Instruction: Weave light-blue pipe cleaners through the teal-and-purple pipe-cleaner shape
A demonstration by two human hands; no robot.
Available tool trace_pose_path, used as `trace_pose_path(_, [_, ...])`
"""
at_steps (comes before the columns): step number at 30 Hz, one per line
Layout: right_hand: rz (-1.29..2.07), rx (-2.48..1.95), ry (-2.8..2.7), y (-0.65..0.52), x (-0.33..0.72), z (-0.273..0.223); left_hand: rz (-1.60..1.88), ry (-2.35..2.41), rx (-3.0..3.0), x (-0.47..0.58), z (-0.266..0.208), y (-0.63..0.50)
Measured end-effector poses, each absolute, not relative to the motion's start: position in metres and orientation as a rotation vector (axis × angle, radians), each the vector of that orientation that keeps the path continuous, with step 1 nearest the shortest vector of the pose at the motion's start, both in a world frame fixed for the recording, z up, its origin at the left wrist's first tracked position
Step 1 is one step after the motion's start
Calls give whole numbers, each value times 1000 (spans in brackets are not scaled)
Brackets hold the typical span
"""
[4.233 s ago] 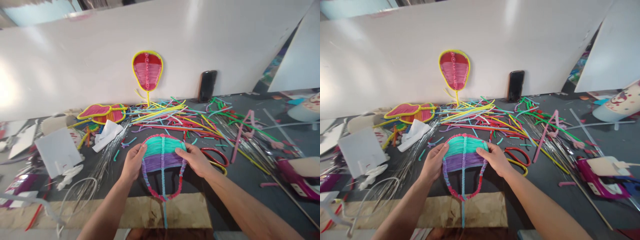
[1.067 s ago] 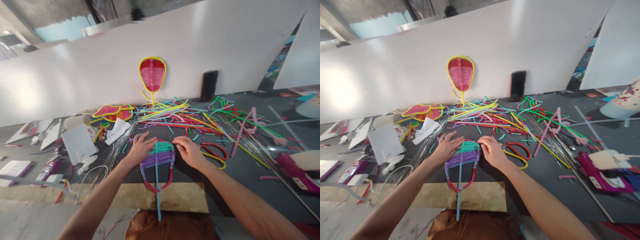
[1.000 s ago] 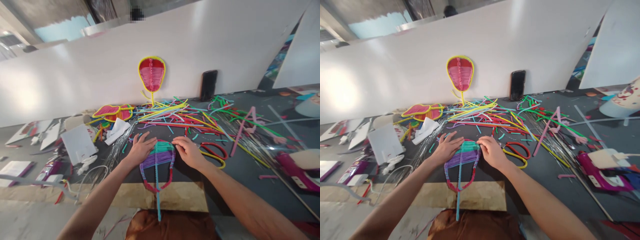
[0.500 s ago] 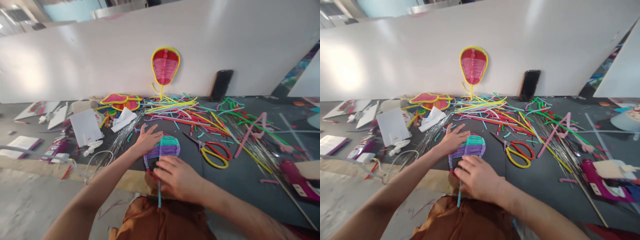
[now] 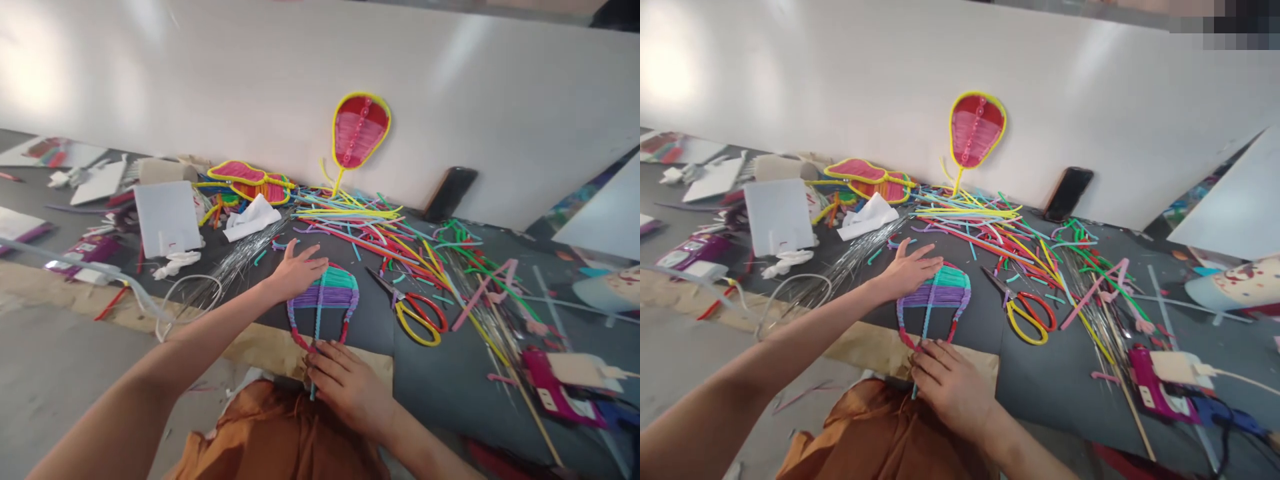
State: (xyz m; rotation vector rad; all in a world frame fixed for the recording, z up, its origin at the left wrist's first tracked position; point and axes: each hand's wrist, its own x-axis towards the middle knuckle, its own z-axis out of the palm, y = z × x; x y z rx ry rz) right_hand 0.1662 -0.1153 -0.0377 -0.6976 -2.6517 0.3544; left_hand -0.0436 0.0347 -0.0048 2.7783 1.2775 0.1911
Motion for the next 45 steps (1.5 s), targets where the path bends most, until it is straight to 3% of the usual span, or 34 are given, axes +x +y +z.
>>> trace_pose_path(10, [236,-680,-2633,-119,161,-22,247,1259,2742,-47,-9,31])
trace_pose_path(18, [307,-716,-2613,-122,161,-22,236,1235,2687,-48,-6,30])
trace_pose_path(28, [330,-701,-2638,-120,163,-21,-70,1072,2626,-55,-1,37])
trace_pose_path(35, [469,-659,-2587,-117,173,-12,12,1128,2657,-56,5,34])
trace_pose_path(41, [318,-1250,-2208,-95,206,-15,384,1610,2570,-81,10,-16])
trace_pose_path(45, [380,-1413,-2104,-73,208,-20,425,1523,2583,-93,-2,-52])
